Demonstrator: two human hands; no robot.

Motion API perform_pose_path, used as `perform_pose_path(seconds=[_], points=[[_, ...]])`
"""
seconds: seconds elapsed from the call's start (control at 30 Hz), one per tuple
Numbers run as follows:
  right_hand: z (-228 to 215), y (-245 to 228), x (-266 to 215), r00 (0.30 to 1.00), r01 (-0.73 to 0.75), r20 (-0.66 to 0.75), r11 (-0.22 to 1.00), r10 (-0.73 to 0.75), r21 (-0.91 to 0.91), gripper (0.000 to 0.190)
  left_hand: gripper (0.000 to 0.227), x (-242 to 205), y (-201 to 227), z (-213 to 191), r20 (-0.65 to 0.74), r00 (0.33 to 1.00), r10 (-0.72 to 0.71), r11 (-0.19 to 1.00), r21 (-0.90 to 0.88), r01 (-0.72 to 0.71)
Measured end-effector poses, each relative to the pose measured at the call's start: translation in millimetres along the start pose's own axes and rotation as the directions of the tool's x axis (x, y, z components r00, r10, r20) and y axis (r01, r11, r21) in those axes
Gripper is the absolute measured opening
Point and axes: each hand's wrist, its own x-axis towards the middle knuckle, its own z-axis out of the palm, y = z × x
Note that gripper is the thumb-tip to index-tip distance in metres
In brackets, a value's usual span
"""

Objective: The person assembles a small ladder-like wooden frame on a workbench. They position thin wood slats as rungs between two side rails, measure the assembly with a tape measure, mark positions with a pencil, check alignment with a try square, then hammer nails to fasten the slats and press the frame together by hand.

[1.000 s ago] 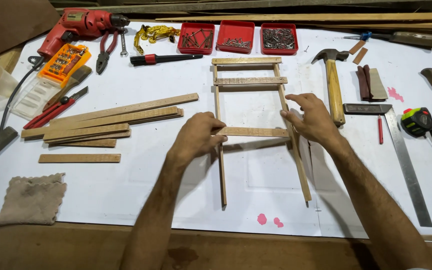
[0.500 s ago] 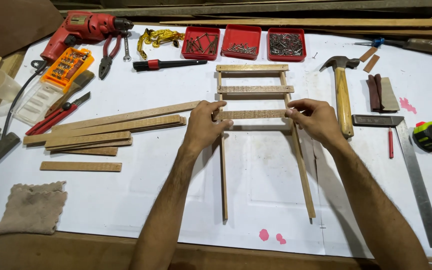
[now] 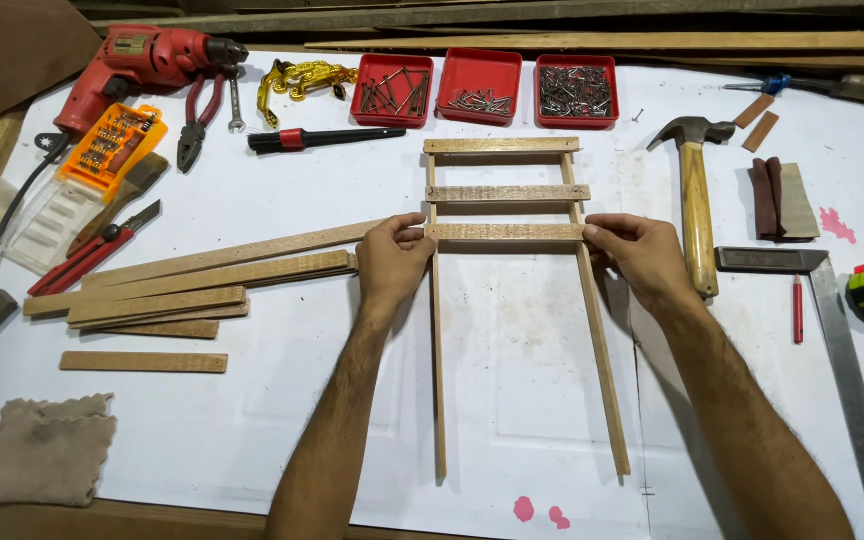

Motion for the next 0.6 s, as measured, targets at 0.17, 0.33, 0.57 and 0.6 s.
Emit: perform_pose_path(seconds=[0.17,0.33,0.57,0.6], points=[[2.8,-4.4,-4.2,0.999,-0.010,-0.044,0.999,0.008,-0.046,0.027,0.037,-3.7,10.4,-2.8,0.017,0.998,-0.062,0.997,-0.033,0.062],[4.0,-2.6,-0.1,0.998,0.006,-0.061,0.998,-0.010,-0.063,0.026,0.035,-4.8,14.7,-5.2,0.025,0.997,-0.075,0.997,-0.030,0.075],[4.2,-0.3,1.8,0.998,0.029,-0.059,0.996,-0.035,-0.089,0.026,0.034,-3.0,12.6,-4.9,0.033,0.997,-0.068,0.996,-0.063,0.070],[4.2,-0.5,1.7,0.998,0.032,-0.059,0.995,-0.038,-0.093,0.026,0.034,-2.5,11.8,-4.9,0.031,0.998,-0.060,0.997,-0.055,0.062]])
